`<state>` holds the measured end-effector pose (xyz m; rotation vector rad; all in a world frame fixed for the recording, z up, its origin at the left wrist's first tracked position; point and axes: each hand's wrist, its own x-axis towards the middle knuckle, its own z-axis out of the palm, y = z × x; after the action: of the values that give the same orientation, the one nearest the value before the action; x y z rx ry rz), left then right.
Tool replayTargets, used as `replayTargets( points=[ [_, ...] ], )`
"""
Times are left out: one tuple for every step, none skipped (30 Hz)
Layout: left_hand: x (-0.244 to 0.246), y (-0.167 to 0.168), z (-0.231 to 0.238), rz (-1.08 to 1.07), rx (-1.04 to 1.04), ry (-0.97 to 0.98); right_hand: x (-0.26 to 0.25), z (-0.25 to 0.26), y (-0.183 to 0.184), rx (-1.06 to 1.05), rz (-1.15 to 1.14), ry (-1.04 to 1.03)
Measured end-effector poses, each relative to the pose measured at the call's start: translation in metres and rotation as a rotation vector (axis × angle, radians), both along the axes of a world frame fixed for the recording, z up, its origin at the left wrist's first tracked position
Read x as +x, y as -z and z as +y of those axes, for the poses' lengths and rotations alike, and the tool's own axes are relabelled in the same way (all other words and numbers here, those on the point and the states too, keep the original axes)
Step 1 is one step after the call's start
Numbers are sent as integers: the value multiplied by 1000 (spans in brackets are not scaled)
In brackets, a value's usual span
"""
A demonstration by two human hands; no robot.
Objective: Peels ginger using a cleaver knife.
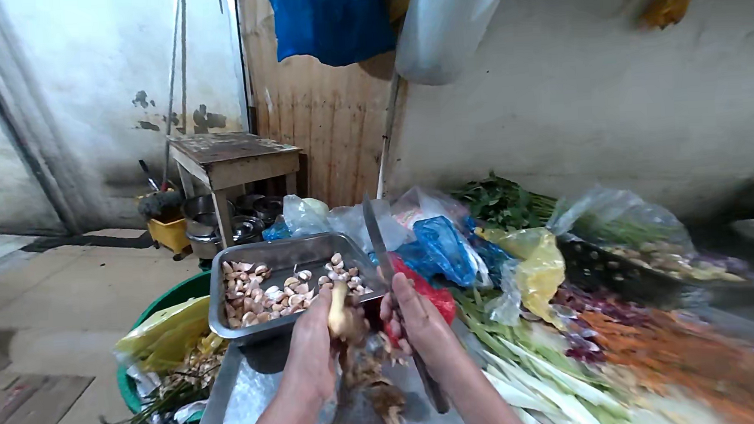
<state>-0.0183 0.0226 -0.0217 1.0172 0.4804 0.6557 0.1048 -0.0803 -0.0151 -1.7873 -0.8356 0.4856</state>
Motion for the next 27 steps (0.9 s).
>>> replayTargets(
  points=[
    [-2,-2,8,-74,-127,-40,-7,1,0,7,-56,-59],
    [-4,-3,15,-138,-211,-69,-16,3,1,23,-136,-121],
    [-5,-4,19,-191,-268,-95,-24,5,4,35,-225,-177],
    [-6,-5,21,-241,-313,-113,-31,8,8,34,-323,-212],
    [-7,-4,22,-286,-338,-125,-38,10,10,7,-415,-236],
    [-7,-3,22,-330,-341,-133,-45,12,12,-8,-503,-230],
    [-5,-1,21,-366,-332,-147,-52,13,14,-12,-585,-212],
    [-5,2,20,-400,-328,-150,-58,13,15,-29,-646,-203],
    [-5,6,20,-431,-341,-133,-62,14,16,-33,-695,-196],
    [-5,9,21,-457,-377,-115,-65,14,18,-31,-731,-193],
    [-5,11,22,-469,-405,-110,-67,15,19,-24,-758,-190],
    [-5,10,22,-463,-421,-129,-67,16,21,-19,-768,-193],
    [-5,9,21,-454,-430,-156,-68,16,22,-17,-762,-201],
    [-5,8,20,-446,-433,-182,-67,16,23,-17,-749,-210],
    [-5,6,18,-438,-429,-204,-67,16,23,-18,-737,-220],
    [-4,6,17,-437,-428,-218,-66,15,24,-13,-731,-228],
    [-4,6,17,-440,-428,-225,-65,15,24,-8,-727,-236],
    [-4,7,16,-441,-424,-232,-64,15,24,-6,-722,-244],
    [-4,7,15,-436,-416,-243,-63,16,25,-5,-717,-249],
    [-3,8,13,-430,-398,-256,-62,16,25,-9,-704,-248],
    [-3,8,11,-422,-364,-277,-61,17,26,-18,-680,-244],
    [-1,10,9,-412,-298,-303,-60,18,25,-40,-638,-249],
    [0,11,6,-390,-209,-336,-59,19,24,-48,-603,-249],
    [1,12,4,-369,-126,-365,-56,19,24,-47,-581,-245],
    [2,13,1,-350,-48,-382,-54,19,23,-39,-560,-247],
    [2,14,1,-339,7,-387,-52,18,22,-34,-538,-261],
    [2,14,1,-342,27,-388,-51,16,21,-28,-525,-285]
  ],
)
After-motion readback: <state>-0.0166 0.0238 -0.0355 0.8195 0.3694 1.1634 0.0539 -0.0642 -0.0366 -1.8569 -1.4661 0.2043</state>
